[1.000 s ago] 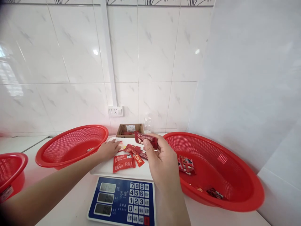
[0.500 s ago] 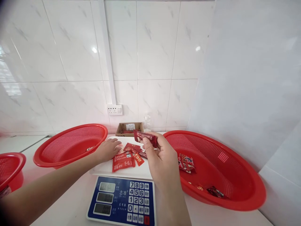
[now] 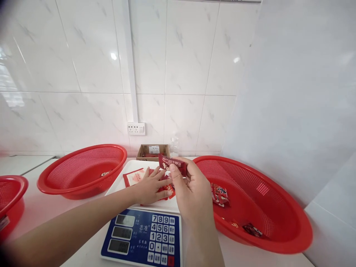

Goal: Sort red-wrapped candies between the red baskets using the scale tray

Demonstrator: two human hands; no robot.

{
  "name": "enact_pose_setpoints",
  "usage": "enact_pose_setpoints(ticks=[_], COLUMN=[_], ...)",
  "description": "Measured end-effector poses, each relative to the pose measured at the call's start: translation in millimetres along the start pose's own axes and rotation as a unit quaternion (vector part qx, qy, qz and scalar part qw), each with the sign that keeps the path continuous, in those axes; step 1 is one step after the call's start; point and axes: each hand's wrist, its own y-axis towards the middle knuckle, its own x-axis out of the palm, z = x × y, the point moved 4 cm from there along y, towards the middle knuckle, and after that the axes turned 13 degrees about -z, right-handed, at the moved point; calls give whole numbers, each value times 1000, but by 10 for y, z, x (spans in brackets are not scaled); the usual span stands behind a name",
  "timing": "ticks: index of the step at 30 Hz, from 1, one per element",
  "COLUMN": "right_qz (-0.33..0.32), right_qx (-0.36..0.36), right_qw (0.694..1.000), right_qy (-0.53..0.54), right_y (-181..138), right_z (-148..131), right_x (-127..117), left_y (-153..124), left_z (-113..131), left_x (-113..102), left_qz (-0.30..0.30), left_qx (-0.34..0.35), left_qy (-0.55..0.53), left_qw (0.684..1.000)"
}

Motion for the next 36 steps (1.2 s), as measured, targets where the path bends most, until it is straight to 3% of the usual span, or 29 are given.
enact_pose_setpoints(ticks=[11, 25, 28, 32, 36], right_qz=[9, 1, 0, -3, -1], right_qx=[4, 16, 10, 9, 1], right_qw=[1000, 1000, 1000, 1000, 1000], right_qy=[0, -1, 0, 8, -14], right_y=[-5, -22, -19, -5, -3], right_z=[21, -2, -6, -7, 2], right_x=[-8, 10, 12, 30, 45], left_y=[-86, -204, -224, -217, -77], left_z=[-6, -290, -250, -196, -137], left_x=[20, -89, -84, -47, 8], left_qz=[46, 13, 25, 70, 53], left_qx=[2, 91, 42, -113, -180], left_qy=[-14, -11, -13, -43, -61], left_qw=[999, 996, 999, 990, 980])
